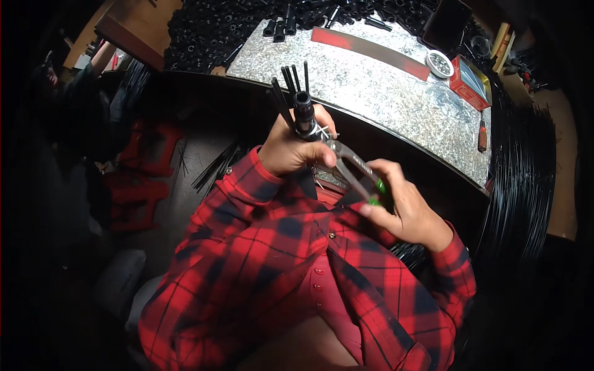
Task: The person is assembling electrical cable harnesses by inserting a bundle of wires into a connector and securing them with pliers.
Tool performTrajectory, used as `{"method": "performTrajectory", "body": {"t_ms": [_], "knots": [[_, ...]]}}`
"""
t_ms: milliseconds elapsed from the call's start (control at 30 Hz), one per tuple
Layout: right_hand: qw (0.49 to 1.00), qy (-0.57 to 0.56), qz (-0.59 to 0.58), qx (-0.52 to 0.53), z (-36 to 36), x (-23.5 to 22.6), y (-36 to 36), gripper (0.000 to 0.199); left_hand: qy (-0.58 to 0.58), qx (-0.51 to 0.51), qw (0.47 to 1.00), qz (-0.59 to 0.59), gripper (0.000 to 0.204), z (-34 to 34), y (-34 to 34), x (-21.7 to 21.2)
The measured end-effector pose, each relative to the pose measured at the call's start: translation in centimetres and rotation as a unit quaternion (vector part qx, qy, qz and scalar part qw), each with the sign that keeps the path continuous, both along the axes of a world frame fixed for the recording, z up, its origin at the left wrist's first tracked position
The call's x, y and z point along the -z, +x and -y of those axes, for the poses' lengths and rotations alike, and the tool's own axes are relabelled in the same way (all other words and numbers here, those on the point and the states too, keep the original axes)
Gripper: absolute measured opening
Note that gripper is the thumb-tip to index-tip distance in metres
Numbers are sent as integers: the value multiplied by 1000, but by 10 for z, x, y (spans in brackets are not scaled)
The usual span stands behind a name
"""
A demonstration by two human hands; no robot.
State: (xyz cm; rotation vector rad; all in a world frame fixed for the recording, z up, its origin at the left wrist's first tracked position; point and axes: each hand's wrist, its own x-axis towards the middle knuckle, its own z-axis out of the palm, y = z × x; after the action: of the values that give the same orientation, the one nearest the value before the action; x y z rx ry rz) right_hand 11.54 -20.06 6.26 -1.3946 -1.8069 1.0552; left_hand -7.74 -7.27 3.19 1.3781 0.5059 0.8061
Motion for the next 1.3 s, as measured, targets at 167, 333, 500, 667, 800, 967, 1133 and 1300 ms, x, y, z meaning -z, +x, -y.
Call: {"method": "performTrajectory", "body": {"t_ms": [167, 333, 500, 667, 800, 967, 1133, 1300], "knots": [[940, 272, 205, 5, -1, 9, 15, 22, -33, -16, 997, 67, 67, 2, 0, -2], [905, -365, -219, 5, 4, -10, 30, 22, 19, 18, 997, 75, 60, 1, 1, 2], [922, -345, -155, -81, 0, -6, 28, 27, 78, 57, 995, -22, 53, -2, 1, -3], [956, 136, 260, 18, -4, -1, 14, 43, 70, 36, 996, -50, 44, -1, 1, -3], [934, 218, 280, 41, 0, 10, 20, 55, 26, 35, 999, 0, 52, -1, 6, 0], [996, 29, 43, -73, 2, 3, 29, 58, 28, 48, 998, 7, 62, -3, 8, 1], [968, 100, 232, -7, -3, -23, 27, 45, 91, 34, 995, -17, 62, 0, 10, 2], [967, 70, 245, 16, -5, -5, 22, 31, 40, -17, 999, 20, 64, 1, 10, 14]]}}
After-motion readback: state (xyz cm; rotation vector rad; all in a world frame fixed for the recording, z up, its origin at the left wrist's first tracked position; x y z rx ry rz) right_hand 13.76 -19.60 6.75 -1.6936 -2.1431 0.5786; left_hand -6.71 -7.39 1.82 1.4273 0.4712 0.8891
